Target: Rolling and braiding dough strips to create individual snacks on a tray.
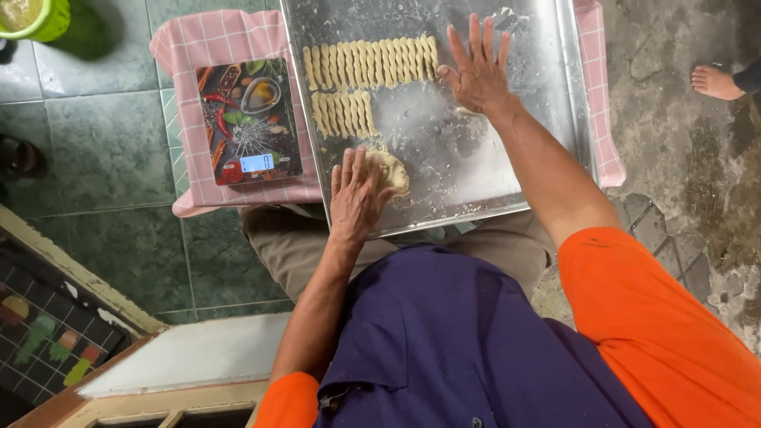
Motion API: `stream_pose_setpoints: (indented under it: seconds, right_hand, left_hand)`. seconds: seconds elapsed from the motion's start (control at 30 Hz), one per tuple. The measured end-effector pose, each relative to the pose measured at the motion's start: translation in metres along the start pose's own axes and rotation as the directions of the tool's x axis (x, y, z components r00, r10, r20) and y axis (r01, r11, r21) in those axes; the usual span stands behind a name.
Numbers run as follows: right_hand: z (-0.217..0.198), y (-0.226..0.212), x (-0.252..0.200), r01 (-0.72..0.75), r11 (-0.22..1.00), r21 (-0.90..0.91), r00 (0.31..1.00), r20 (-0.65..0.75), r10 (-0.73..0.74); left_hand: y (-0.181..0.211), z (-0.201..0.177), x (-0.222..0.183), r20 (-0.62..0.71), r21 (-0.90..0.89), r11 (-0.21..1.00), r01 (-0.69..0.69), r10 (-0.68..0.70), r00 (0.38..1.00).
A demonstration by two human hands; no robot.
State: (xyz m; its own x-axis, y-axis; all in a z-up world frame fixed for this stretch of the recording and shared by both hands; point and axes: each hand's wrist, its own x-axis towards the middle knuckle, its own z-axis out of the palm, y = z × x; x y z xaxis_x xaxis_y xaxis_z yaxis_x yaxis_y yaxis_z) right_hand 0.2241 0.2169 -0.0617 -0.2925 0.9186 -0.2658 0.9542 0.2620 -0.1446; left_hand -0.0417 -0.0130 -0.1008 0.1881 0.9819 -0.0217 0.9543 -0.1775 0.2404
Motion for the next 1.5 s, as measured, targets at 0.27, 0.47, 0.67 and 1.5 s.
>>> stream_pose_setpoints:
  seconds: [0.27, 0.47, 0.67, 1.5]
  right_hand:
    - [0.044, -0.018, -0.046, 0.145, 0.974, -0.176, 0.943, -0.274, -0.19]
    - [0.036, -0.052, -0.112, 0.189, 0.969, -0.16, 0.962, 0.228, -0.15]
    - [0.028, -0.022, -0.055, 0.215, 0.973, -0.084, 0.945, -0.233, -0.229]
    - [0.048, -0.027, -0.074, 0.305, 0.949, -0.081, 0.912, -0.264, -0.315]
  left_hand:
    - [0.004, -0.001, 0.002, 0.012, 0.007, 1.0, -0.005, 0.005, 1.0]
    - [0.004, 0.005, 0.001, -0.031, -0.014, 1.0, 0.007, -0.008, 0.999]
    - [0.006, -0.006, 0.001, 0.037, 0.019, 1.0, 0.023, -0.023, 0.999]
    - [0.104, -0.287, -0.144, -0.115, -0.944, -0.325, -0.061, 0.149, 0.982]
